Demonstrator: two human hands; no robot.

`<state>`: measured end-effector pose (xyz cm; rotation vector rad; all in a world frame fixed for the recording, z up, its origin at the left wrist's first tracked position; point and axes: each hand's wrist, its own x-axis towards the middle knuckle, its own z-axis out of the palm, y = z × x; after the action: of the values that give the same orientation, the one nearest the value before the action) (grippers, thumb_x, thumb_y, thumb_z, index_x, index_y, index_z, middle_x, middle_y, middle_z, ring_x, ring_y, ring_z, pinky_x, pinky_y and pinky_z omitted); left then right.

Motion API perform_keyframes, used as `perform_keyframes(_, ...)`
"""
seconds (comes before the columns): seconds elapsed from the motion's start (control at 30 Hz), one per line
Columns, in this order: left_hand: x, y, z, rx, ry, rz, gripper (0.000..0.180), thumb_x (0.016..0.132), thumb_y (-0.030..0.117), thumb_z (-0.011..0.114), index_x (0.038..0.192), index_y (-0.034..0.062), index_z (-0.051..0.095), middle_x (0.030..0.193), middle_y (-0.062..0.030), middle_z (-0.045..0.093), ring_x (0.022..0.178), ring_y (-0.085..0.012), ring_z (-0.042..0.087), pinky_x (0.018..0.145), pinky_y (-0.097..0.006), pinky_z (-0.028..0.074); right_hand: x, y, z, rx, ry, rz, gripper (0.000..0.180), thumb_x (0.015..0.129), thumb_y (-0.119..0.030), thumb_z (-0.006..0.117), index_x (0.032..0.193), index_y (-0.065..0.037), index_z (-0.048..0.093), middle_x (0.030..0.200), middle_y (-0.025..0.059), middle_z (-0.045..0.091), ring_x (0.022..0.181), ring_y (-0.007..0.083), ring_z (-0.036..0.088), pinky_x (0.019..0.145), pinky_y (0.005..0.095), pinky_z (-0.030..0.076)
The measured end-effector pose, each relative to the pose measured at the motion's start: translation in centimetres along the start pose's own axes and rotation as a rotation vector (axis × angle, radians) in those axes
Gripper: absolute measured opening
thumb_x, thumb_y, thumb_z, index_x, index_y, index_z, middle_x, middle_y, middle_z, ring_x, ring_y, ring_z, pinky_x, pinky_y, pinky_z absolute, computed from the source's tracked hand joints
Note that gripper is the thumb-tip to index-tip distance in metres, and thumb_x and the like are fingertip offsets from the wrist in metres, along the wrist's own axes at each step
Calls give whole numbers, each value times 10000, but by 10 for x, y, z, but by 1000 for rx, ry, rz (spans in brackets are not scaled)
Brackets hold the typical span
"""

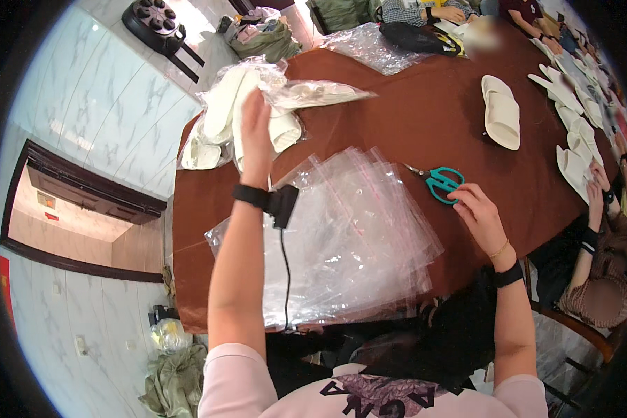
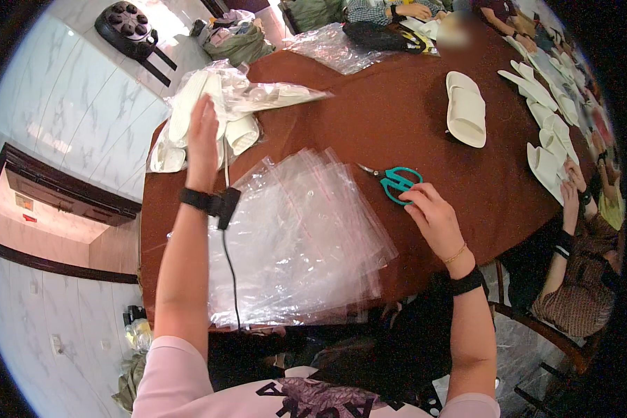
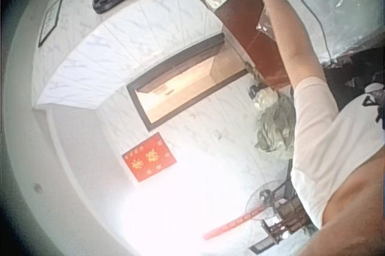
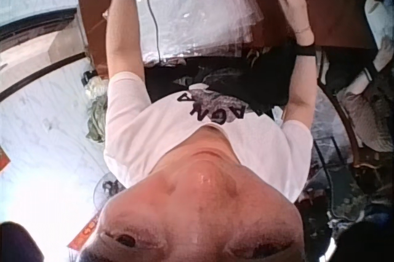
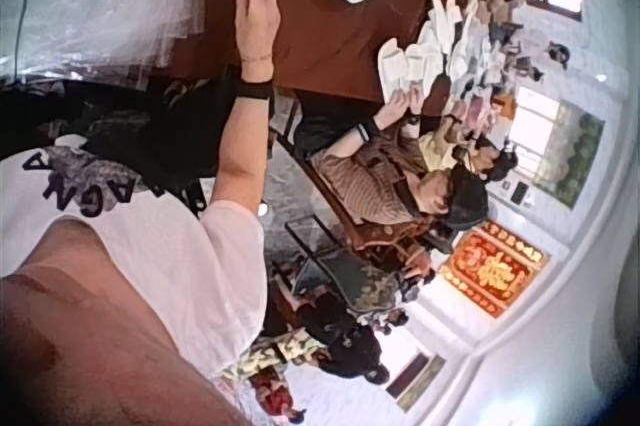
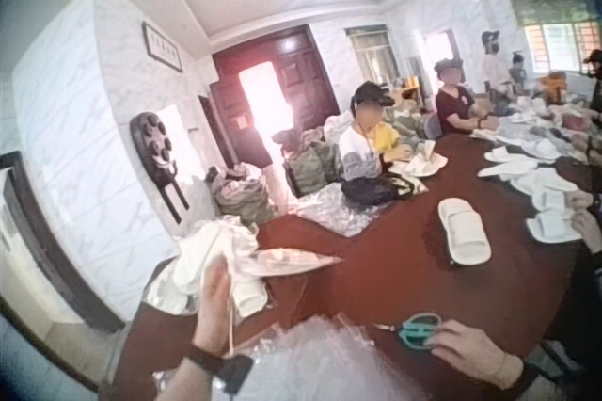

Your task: Packing finished white sandals into plastic bags and preparing them for shipment.

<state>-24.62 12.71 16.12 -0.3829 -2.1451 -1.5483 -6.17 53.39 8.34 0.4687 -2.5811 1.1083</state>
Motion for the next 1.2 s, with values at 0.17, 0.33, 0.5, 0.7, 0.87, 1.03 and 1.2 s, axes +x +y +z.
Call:
perform_keyframes(0.17, 14, 65, -22, -123, -199, -246, 519, 1005, 205, 500, 1460, -8, 368, 1482, -111, 427, 1369, -229, 419, 1064, -378, 358, -4, 7, 4, -69, -84, -29, 140, 878, -68, 626, 1017, -57, 633, 992, 127, 613, 889, 334, 631, 753, 391, 515)
perform_keyframes(0.33, 13, 106, -40, -260, -164, -91, 512, 1015, 212, 480, 1434, -59, 367, 1492, -162, 400, 1317, -289, 480, 1075, -415, 409, -8, 10, 13, -88, -121, -28, 136, 891, -90, 614, 1022, -63, 638, 972, 124, 621, 892, 339, 629, 759, 392, 513)
perform_keyframes(0.5, -54, 220, -85, -211, -116, 49, 524, 1031, 241, 440, 1434, -83, 350, 1497, -199, 384, 1341, -346, 447, 1138, -451, 354, -12, 11, 15, -111, -142, 21, 136, 911, -128, 594, 1020, -63, 645, 978, 121, 629, 921, 338, 626, 802, 403, 503)
perform_keyframes(0.7, -209, 244, -117, -365, 223, -80, 526, 1024, 194, 434, 1471, -53, 306, 1552, -171, 297, 1401, -346, 360, 1174, -461, 302, -19, 12, 18, -136, -143, -7, 132, 913, -126, 594, 1017, -61, 645, 975, 121, 642, 909, 341, 630, 792, 402, 506)
perform_keyframes(0.87, -314, 161, -151, -534, 367, -404, 518, 1011, 95, 458, 1497, 1, 304, 1587, -86, 260, 1387, -320, 389, 1151, -446, 332, -12, -23, 37, 67, -243, 31, 134, 925, -129, 586, 994, -39, 659, 934, 124, 667, 831, 279, 666, 751, 361, 526)
perform_keyframes(1.03, -335, 158, -150, -387, 520, -389, 465, 1007, 89, 484, 1453, 4, 386, 1539, -85, 347, 1360, -290, 430, 1130, -386, 349, -13, -124, 93, 520, -486, 343, 221, 948, -199, 570, 972, -2, 668, 790, 87, 685, 646, 172, 665, 612, 319, 537)
perform_keyframes(1.2, -383, 135, -179, -304, 683, -388, 264, 1017, 73, 480, 1266, -3, 522, 1334, -102, 515, 1233, -211, 517, 1092, -351, 389, -33, -151, 161, 74, -498, 171, 248, 935, -254, 583, 909, -19, 658, 822, 161, 693, 746, 315, 684, 690, 419, 532)
